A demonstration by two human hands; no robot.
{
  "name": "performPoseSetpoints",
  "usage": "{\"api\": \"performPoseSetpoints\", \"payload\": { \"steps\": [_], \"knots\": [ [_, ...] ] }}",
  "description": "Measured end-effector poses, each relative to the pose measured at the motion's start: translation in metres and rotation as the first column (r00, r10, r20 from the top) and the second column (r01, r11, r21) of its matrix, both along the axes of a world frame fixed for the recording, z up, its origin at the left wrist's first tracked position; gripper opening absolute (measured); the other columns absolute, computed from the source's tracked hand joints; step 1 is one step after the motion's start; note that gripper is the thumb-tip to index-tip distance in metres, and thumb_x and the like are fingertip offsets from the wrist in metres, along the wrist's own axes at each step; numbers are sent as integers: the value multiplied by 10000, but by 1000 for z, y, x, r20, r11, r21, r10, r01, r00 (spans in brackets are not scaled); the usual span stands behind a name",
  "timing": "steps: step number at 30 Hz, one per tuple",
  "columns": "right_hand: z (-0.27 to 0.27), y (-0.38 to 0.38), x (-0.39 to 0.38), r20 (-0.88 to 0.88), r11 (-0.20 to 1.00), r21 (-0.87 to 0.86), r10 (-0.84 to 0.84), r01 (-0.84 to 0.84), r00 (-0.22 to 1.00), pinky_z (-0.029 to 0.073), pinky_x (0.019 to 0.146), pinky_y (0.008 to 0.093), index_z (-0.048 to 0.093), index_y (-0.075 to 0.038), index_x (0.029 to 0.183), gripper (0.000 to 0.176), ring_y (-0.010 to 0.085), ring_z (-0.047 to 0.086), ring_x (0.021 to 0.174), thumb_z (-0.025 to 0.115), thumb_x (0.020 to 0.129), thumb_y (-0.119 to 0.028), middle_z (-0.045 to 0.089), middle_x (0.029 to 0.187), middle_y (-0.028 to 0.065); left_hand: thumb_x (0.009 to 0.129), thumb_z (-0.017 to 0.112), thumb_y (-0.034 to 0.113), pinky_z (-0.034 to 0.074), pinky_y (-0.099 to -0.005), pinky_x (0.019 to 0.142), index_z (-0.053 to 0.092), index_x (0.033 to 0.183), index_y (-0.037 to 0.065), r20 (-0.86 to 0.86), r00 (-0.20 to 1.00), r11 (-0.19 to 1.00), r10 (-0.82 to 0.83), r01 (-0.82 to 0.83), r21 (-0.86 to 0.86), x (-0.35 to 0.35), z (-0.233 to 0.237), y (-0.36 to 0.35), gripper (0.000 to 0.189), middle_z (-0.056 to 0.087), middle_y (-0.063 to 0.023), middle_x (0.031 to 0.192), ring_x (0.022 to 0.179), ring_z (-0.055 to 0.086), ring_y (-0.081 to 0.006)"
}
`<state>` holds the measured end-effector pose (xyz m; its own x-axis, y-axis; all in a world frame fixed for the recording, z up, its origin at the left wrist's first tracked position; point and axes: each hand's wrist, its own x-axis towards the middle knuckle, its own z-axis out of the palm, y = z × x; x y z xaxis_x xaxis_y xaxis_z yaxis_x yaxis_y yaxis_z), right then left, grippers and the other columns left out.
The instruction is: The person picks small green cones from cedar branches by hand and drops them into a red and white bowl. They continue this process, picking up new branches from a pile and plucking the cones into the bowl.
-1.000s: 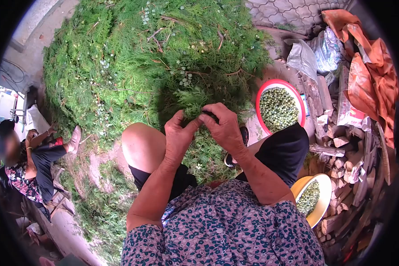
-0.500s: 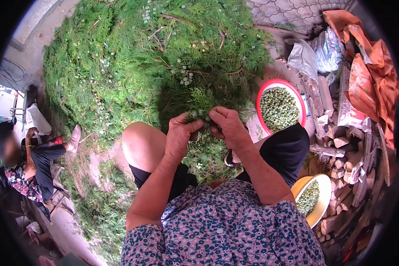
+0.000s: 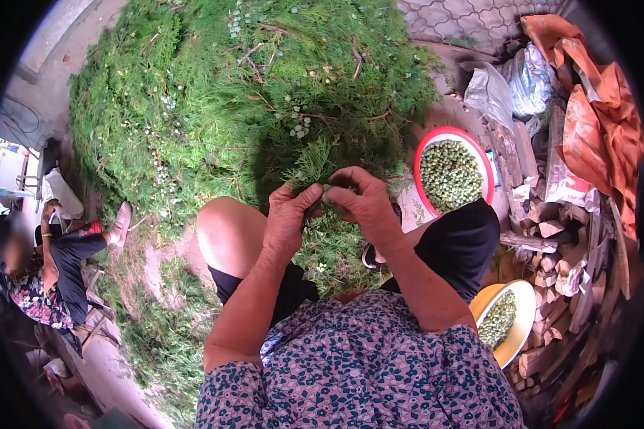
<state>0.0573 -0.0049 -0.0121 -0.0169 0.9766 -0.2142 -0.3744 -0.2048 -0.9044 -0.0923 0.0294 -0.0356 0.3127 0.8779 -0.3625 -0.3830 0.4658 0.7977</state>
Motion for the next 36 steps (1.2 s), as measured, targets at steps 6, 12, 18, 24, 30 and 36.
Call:
{"api": "performPoseSetpoints", "payload": {
  "steps": [6,12,18,24,30,36],
  "knots": [
    [-5,0,-13,85,999,-13,-43,44,995,305,404,169,544,-16,970,184,21,422,502,603,825,-112,507,694,-22,808,626,89,426,-200,512,624,906,65,-17,999,999,40,-40,9,2,-4,-1,102,625,6,786,602,518,-67],
    [-7,-2,-21,-33,989,-116,-96,92,995,323,402,171,548,-2,953,191,27,428,494,589,836,-147,512,679,-12,811,610,67,422,-193,503,627,913,62,-78,996,996,50,-43,81,7,3,-7,104,625,8,790,570,503,-59],
    [-15,-2,-10,-120,991,-127,-58,43,991,330,395,170,550,-15,907,162,38,444,489,595,834,-153,522,707,1,802,619,64,386,-188,471,626,895,49,-78,997,999,7,-3,49,4,-1,-4,95,614,6,745,536,481,-56],
    [-8,2,6,-405,965,-247,-182,84,896,321,387,174,530,-39,871,156,70,495,536,564,859,-190,522,716,15,792,628,46,389,-189,477,628,912,37,-119,993,992,10,5,125,8,4,-6,120,609,17,734,555,475,-41],
    [7,3,20,-404,983,-117,-179,144,897,301,394,176,532,-46,834,155,71,489,518,527,875,-195,521,698,14,789,641,46,421,-206,551,633,963,25,-260,965,940,27,64,335,10,5,-8,176,612,15,749,635,491,-38],
    [38,7,4,-58,994,111,5,1,998,343,438,187,617,-2,922,150,55,484,539,566,848,-123,561,716,25,747,682,64,429,-219,603,636,923,6,-443,890,885,105,119,450,9,-7,-6,191,584,32,715,676,491,-36]
  ]
}}
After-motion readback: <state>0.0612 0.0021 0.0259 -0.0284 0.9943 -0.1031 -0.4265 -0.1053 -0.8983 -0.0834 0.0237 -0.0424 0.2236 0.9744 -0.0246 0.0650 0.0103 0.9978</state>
